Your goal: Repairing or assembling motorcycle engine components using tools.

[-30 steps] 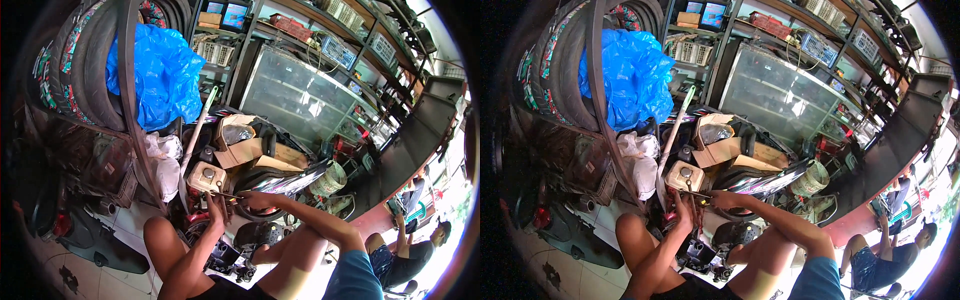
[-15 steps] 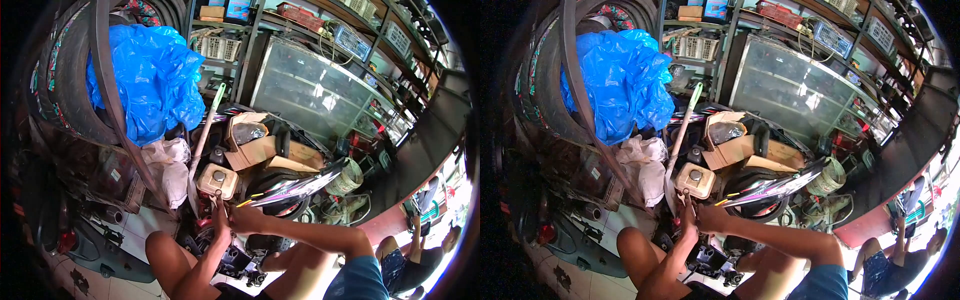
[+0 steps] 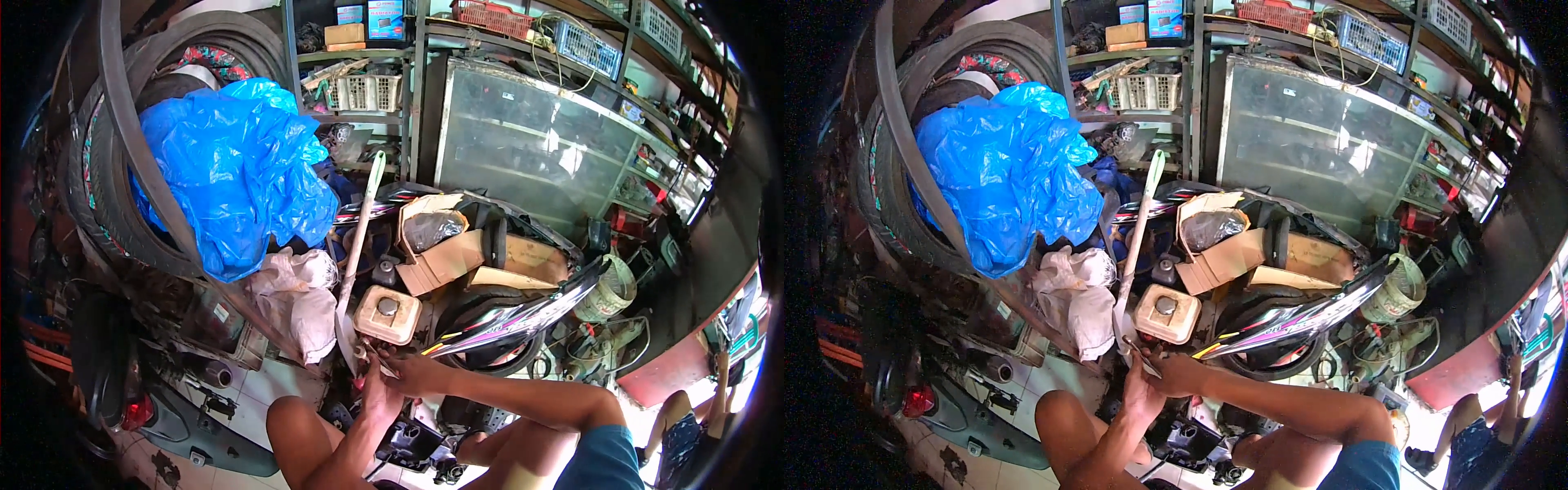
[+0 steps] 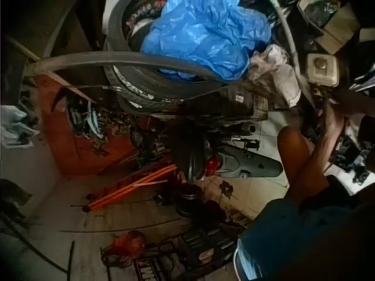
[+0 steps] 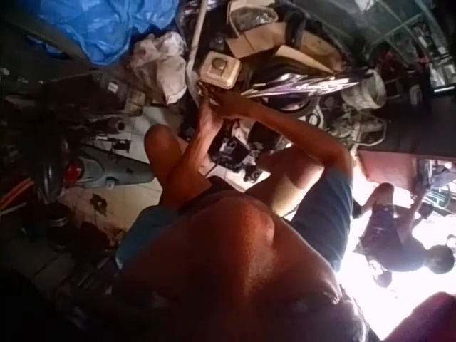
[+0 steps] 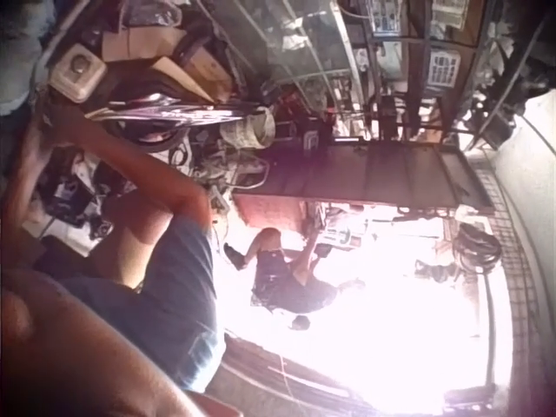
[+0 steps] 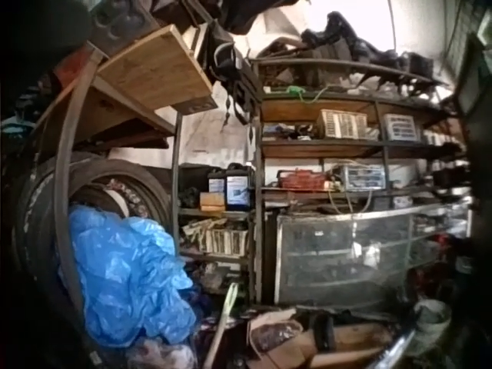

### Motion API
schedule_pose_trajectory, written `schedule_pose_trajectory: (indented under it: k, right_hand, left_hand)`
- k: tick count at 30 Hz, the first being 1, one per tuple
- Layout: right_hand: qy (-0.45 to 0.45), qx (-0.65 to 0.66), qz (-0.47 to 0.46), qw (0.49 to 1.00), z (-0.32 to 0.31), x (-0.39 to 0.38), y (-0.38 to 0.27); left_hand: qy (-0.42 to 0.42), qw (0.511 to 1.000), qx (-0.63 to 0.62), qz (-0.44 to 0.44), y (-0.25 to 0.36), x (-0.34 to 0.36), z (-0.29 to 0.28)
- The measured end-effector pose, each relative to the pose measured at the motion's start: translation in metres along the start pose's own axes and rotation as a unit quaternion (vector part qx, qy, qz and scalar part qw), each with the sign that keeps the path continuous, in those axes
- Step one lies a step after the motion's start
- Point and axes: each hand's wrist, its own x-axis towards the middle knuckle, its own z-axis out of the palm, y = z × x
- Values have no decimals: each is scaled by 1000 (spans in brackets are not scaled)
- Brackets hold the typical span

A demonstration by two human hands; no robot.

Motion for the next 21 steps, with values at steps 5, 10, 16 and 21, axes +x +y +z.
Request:
schedule_pose_trajectory:
  k: [5,10,16,21]
  right_hand:
    - [8,12,-15,1000,0,8,16]
    - [96,56,16,994,11,10,22]
    - [86,85,13,993,-8,-1,18]
    - [101,57,40,992,-4,0,35]
  left_hand:
    - [2,999,42,6,-10,16,-15]
    - [-9,995,86,41,-11,33,-27]
    - [29,985,149,81,-15,46,-44]
    - [99,931,327,129,-21,36,-31]
